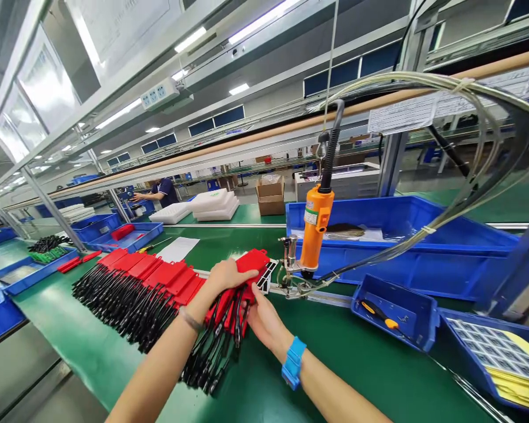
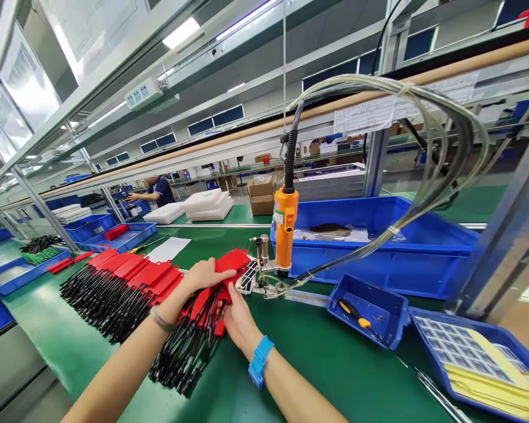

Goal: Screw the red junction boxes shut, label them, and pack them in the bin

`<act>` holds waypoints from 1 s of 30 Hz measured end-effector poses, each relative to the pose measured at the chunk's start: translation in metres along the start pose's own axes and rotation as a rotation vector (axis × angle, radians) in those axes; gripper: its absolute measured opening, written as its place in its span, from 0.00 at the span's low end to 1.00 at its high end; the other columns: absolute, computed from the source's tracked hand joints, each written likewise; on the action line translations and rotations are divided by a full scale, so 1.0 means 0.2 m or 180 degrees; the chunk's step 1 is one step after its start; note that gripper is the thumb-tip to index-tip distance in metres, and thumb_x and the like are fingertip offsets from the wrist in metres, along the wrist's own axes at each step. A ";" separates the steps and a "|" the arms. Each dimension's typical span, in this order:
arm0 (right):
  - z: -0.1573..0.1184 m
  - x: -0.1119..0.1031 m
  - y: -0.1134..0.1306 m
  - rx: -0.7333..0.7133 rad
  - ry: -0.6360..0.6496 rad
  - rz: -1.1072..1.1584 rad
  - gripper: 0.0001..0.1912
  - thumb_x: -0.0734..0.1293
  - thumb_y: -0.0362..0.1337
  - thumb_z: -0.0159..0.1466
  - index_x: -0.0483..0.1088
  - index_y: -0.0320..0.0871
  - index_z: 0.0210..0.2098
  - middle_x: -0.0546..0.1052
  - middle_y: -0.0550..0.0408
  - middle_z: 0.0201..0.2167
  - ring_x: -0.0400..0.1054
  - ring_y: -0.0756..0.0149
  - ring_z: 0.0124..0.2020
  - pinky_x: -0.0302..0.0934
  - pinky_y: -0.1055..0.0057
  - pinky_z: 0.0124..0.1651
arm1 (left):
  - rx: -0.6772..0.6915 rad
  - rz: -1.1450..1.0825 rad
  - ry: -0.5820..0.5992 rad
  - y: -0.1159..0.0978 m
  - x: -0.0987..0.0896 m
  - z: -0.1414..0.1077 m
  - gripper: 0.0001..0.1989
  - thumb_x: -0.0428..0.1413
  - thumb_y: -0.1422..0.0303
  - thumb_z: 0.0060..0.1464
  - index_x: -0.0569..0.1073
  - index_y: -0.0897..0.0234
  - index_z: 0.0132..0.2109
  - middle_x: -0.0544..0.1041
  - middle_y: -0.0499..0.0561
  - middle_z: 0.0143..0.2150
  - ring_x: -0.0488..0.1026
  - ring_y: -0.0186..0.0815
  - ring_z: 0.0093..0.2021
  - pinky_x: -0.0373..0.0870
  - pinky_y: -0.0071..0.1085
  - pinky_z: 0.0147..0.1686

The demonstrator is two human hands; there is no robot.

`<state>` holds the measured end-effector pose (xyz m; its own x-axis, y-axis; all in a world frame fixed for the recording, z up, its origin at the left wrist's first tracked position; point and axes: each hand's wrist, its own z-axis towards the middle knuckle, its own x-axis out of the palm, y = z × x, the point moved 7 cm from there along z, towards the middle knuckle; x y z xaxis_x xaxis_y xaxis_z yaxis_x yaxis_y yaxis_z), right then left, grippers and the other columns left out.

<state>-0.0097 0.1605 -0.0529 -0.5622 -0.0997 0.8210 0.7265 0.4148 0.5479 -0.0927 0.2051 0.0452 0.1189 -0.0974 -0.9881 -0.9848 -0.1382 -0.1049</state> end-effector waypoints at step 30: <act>-1.22 -1.03 0.53 0.0153 -0.1451 -0.3436 0.33 0.62 0.58 0.56 0.60 0.42 0.54 0.72 0.43 0.45 0.73 0.57 0.33 0.67 0.63 0.30 | 0.0516 0.0399 -0.0511 -0.42 0.62 -0.76 0.34 0.54 0.50 0.58 0.69 0.78 0.57 0.72 0.68 0.46 0.70 0.55 0.47 0.69 0.45 0.43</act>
<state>0.2809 0.0042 -0.1248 -0.9744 -0.0916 -0.2051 -0.2243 0.3477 0.9104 0.0233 0.0539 -0.0516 -0.0141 0.0557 -0.9983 -0.9995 0.0261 0.0156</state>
